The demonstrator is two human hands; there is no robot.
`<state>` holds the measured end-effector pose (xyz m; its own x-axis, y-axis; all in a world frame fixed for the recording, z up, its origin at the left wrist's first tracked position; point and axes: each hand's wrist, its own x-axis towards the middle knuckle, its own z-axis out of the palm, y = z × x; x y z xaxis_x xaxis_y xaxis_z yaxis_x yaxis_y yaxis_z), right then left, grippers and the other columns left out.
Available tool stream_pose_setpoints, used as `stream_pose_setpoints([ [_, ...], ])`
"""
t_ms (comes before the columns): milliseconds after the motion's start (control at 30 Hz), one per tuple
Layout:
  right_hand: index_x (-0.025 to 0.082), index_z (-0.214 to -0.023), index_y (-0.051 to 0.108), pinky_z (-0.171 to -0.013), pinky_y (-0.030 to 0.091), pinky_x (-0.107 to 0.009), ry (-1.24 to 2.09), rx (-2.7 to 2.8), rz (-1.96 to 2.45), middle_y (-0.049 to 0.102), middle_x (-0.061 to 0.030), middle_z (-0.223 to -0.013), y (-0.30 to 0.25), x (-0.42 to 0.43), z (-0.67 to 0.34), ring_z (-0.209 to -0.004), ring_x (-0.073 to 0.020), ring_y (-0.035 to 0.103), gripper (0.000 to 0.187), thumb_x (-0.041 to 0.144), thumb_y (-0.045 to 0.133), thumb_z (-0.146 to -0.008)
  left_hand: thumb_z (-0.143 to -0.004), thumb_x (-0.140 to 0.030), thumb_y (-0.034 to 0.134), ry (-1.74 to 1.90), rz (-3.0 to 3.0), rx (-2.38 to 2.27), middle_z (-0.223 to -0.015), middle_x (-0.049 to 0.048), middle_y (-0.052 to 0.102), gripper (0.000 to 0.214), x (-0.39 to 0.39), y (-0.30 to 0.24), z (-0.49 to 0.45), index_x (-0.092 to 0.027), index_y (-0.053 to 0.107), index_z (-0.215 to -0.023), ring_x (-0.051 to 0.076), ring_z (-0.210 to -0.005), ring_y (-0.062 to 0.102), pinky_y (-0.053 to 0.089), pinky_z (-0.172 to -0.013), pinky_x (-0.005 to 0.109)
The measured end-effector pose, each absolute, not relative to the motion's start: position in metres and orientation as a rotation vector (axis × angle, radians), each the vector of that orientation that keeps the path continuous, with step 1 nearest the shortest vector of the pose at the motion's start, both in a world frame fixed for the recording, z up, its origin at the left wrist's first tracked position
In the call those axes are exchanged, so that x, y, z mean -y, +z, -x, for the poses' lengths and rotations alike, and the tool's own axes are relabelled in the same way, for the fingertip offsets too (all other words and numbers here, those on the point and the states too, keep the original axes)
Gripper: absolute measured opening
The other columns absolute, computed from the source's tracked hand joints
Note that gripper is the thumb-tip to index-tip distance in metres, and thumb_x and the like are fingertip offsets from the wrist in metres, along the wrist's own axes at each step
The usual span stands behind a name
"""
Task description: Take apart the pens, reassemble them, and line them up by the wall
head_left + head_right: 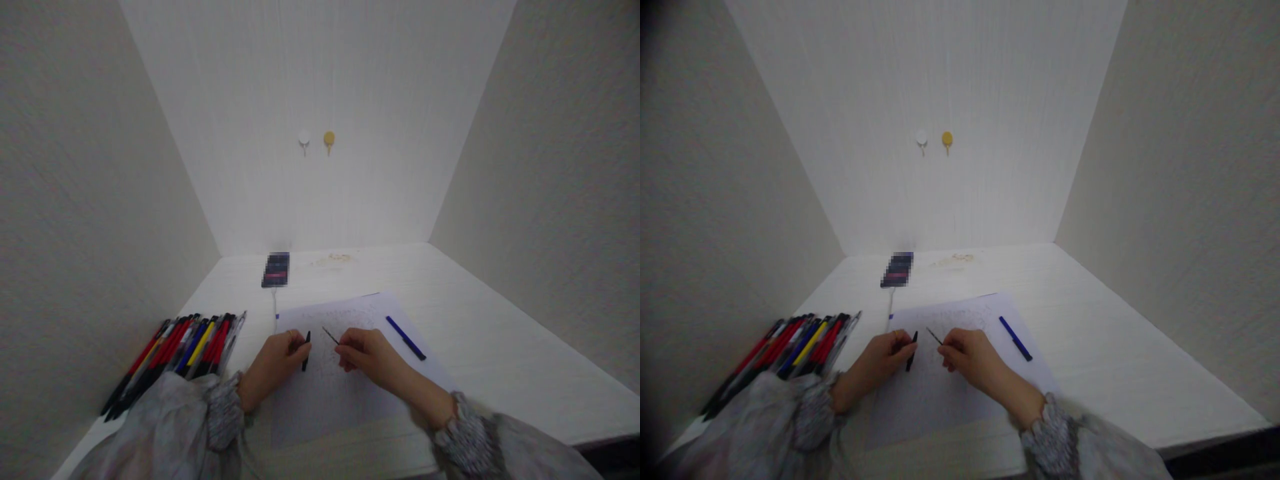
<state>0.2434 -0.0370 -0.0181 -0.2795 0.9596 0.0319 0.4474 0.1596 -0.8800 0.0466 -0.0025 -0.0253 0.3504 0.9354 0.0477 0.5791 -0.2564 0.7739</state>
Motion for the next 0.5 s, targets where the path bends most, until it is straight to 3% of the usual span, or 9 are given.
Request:
stream_pose_setpoints([
  [100, 0.014, -0.069, 0.056, -0.048, 0.040, -0.019, 1.082, 1.852, 1.337, 0.059, -0.0018, -0.058, -0.016, 0.038, -0.241, -0.051, -0.0092, 0.054, 0.019, 0.030, 0.047, -0.074, -0.073, -0.040, 0.044, 0.836, -1.522, -1.103, -0.052, -0.0018, 0.057, 0.025, 0.001, -0.020, -0.051, -0.016, 0.050, -0.068, 0.012, -0.047, 0.053, 0.038, -0.046, 0.022],
  [233, 0.014, -0.067, 0.058, -0.046, 0.037, -0.018, 1.012, 1.949, 1.361, 0.059, -0.0009, -0.056, -0.012, 0.040, -0.239, -0.049, -0.0085, 0.052, 0.019, 0.028, 0.047, -0.074, -0.073, -0.038, 0.048, 0.968, -1.171, -0.932, -0.074, 0.0034, 0.064, 0.023, 0.001, -0.014, -0.053, -0.015, 0.050, -0.076, 0.015, -0.067, 0.061, 0.045, -0.060, 0.025],
  [500, 0.016, -0.064, 0.059, -0.045, 0.034, -0.018, 0.882, 2.027, 1.391, 0.059, 0.0002, -0.054, -0.011, 0.039, -0.239, -0.046, -0.0078, 0.050, 0.020, 0.026, 0.046, -0.075, -0.075, -0.038, 0.048, 0.970, -1.109, -0.909, -0.079, 0.0065, 0.065, 0.022, 0.005, -0.011, -0.055, -0.016, 0.047, -0.080, 0.016, -0.070, 0.062, 0.047, -0.061, 0.025],
])
